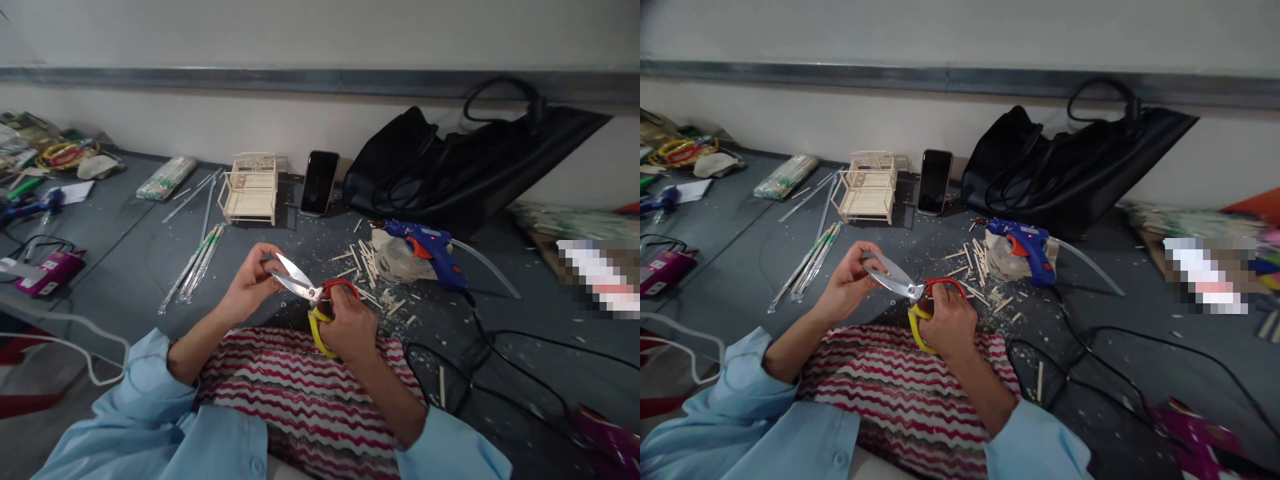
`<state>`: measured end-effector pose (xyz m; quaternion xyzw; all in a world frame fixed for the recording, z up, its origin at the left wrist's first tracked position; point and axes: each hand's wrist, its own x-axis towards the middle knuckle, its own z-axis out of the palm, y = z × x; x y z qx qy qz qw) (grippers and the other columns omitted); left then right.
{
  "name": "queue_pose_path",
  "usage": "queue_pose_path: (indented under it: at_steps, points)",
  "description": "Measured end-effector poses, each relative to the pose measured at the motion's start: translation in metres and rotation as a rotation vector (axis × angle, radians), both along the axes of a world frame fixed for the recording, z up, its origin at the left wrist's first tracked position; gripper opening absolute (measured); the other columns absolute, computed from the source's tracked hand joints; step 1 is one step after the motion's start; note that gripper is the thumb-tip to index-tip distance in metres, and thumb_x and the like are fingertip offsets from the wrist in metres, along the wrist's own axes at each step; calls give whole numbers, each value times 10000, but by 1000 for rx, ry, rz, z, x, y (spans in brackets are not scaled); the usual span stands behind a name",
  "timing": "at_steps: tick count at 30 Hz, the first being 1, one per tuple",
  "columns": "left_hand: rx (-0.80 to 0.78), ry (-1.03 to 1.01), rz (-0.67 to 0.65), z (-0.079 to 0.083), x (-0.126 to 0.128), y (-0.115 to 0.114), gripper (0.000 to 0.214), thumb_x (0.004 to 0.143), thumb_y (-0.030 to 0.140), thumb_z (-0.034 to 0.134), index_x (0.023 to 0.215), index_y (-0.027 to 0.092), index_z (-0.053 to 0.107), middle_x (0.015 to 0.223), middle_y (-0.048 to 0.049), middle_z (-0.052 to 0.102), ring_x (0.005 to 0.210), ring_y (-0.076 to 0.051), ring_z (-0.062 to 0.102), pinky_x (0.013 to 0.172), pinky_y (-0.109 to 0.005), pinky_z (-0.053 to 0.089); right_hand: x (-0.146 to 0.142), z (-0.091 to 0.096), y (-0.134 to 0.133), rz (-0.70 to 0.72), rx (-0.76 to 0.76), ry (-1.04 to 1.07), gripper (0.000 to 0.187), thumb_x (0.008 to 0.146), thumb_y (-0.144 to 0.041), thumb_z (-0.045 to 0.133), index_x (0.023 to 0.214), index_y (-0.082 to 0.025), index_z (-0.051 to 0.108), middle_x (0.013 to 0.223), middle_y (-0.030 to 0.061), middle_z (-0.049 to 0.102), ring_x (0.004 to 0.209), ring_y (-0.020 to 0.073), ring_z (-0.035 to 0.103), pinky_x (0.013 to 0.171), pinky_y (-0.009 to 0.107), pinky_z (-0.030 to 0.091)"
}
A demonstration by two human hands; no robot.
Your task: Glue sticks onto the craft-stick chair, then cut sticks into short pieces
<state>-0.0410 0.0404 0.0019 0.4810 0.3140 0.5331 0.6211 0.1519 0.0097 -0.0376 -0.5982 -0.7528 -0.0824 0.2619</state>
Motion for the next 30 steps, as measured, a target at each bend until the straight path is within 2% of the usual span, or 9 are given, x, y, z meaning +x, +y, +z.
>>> queue_pose_path:
  at_steps: [9, 16, 23, 27, 30]
  points:
    - [14, 31, -16, -2, -3, 2, 369, 746, 227, 716, 1036, 216, 488, 745, 25, 623, 629, -78, 559, 597, -188, 434, -1, -3, -2, -10, -38, -32, 117, 717, -292, 502, 741, -194, 561, 546, 14, 554, 505, 158, 496, 525, 271, 264]
    - [6, 61, -41, -2, -4, 4, 584, 797, 217, 658, 1303, 264, 369, 734, 32, 614, 710, -107, 609, 667, -224, 459, 1, -10, 2, -4, -66, 37, 122, 759, -257, 451, 689, -202, 534, 505, 5, 555, 444, 139, 482, 494, 264, 253]
    - [178, 187, 11, 1, -5, 4, 642, 808, 247, 645, 1359, 253, 318, 826, -13, 661, 759, -124, 623, 679, -241, 465, 9, -9, 11, -9, -200, 456, 85, 726, -255, 496, 789, -207, 528, 662, -4, 615, 531, 119, 540, 525, 217, 373]
    - [283, 336, 46, -4, -10, 7, 585, 826, 258, 620, 1344, 233, 351, 843, -29, 660, 798, -138, 627, 696, -246, 468, 8, -11, 10, -4, -160, 522, 88, 696, -260, 539, 765, -208, 527, 594, -40, 555, 486, 102, 478, 510, 213, 369]
    - [417, 577, 120, -11, -17, 15, 404, 840, 257, 586, 1227, 204, 483, 870, -38, 661, 794, -135, 621, 704, -245, 467, 8, -13, 9, -34, -102, 542, 91, 702, -286, 556, 745, -210, 530, 556, -58, 517, 455, 92, 406, 500, 217, 352]
